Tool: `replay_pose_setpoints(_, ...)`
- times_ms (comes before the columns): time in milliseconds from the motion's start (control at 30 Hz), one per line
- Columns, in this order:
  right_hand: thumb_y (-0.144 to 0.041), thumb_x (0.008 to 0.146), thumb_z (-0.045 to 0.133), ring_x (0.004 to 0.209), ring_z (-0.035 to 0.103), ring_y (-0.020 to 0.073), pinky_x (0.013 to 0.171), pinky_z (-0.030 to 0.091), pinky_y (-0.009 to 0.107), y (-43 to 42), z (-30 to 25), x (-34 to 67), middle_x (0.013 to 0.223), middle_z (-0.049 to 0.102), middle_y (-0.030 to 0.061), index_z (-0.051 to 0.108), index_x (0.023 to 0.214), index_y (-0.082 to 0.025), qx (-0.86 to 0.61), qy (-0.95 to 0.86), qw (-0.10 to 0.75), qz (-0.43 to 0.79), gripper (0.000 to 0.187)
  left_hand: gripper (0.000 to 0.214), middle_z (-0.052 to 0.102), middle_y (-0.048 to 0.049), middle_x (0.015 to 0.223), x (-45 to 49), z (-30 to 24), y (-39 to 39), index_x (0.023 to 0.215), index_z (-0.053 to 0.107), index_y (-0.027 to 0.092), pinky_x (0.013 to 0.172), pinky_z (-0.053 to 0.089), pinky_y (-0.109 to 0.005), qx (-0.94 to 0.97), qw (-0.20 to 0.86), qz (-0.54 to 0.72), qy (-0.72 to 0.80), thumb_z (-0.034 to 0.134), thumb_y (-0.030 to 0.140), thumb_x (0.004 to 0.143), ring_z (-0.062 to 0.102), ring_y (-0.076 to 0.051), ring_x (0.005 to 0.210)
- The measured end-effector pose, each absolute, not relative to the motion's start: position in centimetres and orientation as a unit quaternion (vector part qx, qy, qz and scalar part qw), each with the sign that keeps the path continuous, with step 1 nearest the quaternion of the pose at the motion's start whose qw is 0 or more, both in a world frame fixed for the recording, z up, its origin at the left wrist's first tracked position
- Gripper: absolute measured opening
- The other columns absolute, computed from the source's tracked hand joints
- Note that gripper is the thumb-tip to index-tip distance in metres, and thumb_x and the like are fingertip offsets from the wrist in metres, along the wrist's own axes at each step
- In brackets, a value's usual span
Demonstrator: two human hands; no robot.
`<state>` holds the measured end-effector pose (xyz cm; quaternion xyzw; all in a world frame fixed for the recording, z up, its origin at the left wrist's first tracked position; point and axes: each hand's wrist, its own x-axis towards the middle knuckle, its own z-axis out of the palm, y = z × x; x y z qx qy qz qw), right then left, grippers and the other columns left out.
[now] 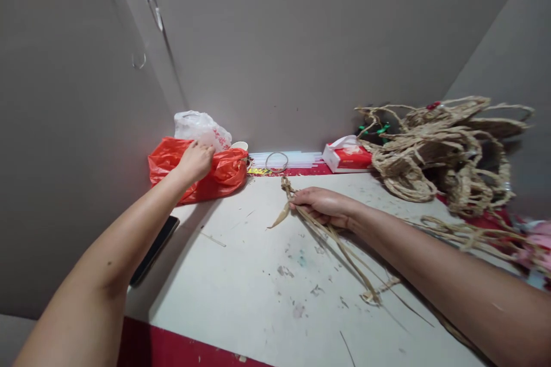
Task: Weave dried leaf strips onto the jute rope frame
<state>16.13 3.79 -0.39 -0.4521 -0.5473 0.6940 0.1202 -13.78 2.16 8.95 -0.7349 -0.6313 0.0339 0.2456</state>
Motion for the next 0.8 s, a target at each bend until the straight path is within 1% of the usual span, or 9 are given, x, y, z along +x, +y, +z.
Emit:
replay_pose_setpoints(67,-0.017,0.083,0.046,0.036,0.01,0.0026,0.038,0.004,0.019,3.8,-0.3,16.1,0.045,0.02,-0.0095,0.045,0.067,-0.016,-0.448,-0.548,0.119,0.696,0.017,0.028,0.07,-0.0148,0.086,-14.6,7.8,3.0,0.088,0.064,0.011,0.101,0.029,-0.043,-0.719,0.207,0.112,-0.654,0.037,0.014,0.083,0.064,-0.023,0.088)
replay_pose_setpoints(133,-0.017,0.083,0.047,0.035,0.01,0.0026,0.038,0.004,0.019,3.8,-0.3,16.1,0.044,0.02,-0.0093,0.045,0.066,-0.016,-0.45,-0.548,0.115,0.696,0.017,0.03,0.071,-0.0112,0.081,-15.5,6.9,2.5,0.08,0.065,0.015,0.099,0.031,-0.043,-0.713,0.182,0.14,-0.663,0.036,0.02,0.086,0.064,-0.022,0.082)
replay_pose_setpoints(233,-0.018,0.083,0.047,0.035,0.011,0.0025,0.038,0.003,0.019,3.9,-0.3,16.1,0.044,0.02,-0.0093,0.044,0.066,-0.016,-0.451,-0.551,0.115,0.693,0.017,0.04,0.07,-0.0129,0.082,-16.4,6.1,0.5,0.075,0.065,0.015,0.086,0.041,-0.038,-0.701,0.167,0.155,-0.676,0.031,0.031,0.09,0.065,-0.023,0.081)
replay_pose_setpoints(333,-0.018,0.083,0.046,0.035,0.011,0.0024,0.038,0.004,0.019,3.9,-0.4,16.0,0.045,0.021,-0.0092,0.045,0.067,-0.015,-0.445,-0.556,0.117,0.692,0.016,0.045,0.068,-0.0158,0.083,-16.5,5.8,-1.7,0.074,0.064,0.013,0.077,0.043,-0.036,-0.697,0.161,0.164,-0.679,0.03,0.036,0.09,0.065,-0.025,0.079)
replay_pose_setpoints(467,-0.018,0.084,0.045,0.036,0.011,0.0027,0.038,0.003,0.019,3.9,-0.4,16.0,0.045,0.02,-0.0093,0.044,0.068,-0.016,-0.45,-0.553,0.115,0.691,0.016,0.035,0.064,-0.0154,0.098,-16.1,5.2,-3.6,0.087,0.06,0.015,0.069,0.044,-0.033,-0.706,0.12,0.102,-0.69,0.033,0.037,0.089,0.063,-0.022,0.075)
replay_pose_setpoints(600,-0.019,0.083,0.046,0.036,0.01,0.0027,0.038,0.004,0.019,3.8,-0.4,16.1,0.045,0.02,-0.0097,0.044,0.069,-0.016,-0.445,-0.557,0.112,0.693,0.015,0.03,0.061,-0.0055,0.076,-17.2,5.6,-5.1,0.078,0.052,0.018,0.062,0.043,-0.028,-0.696,-0.023,0.014,-0.717,0.038,0.043,0.086,0.059,-0.017,0.068)
replay_pose_setpoints(700,-0.021,0.083,0.047,0.036,0.01,0.0026,0.037,0.005,0.019,3.9,-0.5,16.1,0.045,0.021,-0.0096,0.045,0.068,-0.016,-0.437,-0.564,0.115,0.691,0.016,0.034,0.056,-0.0001,0.063,-18.7,7.1,-6.7,0.071,0.049,0.02,0.053,0.04,-0.025,-0.666,-0.167,0.024,-0.726,0.04,0.051,0.083,0.055,-0.014,0.056)
replay_pose_setpoints(767,-0.022,0.082,0.049,0.036,0.011,0.0026,0.037,0.005,0.018,4.0,-0.7,16.1,0.045,0.021,-0.0093,0.045,0.067,-0.016,-0.437,-0.565,0.116,0.69,0.017,0.032,0.058,-0.0002,0.062,-19.0,8.7,-8.0,0.072,0.051,0.021,0.053,0.04,-0.025,-0.643,-0.174,0.041,-0.745,0.042,0.05,0.081,0.055,-0.015,0.054)
replay_pose_setpoints(800,-0.022,0.081,0.05,0.037,0.012,0.0025,0.037,0.006,0.018,4.1,-0.8,16.1,0.045,0.022,-0.0092,0.045,0.066,-0.016,-0.438,-0.565,0.117,0.69,0.017,0.031,0.06,-0.0012,0.064,-18.8,9.5,-8.6,0.072,0.053,0.021,0.054,0.041,-0.026,-0.638,-0.126,0.045,-0.758,0.043,0.049,0.08,0.056,-0.016,0.055)
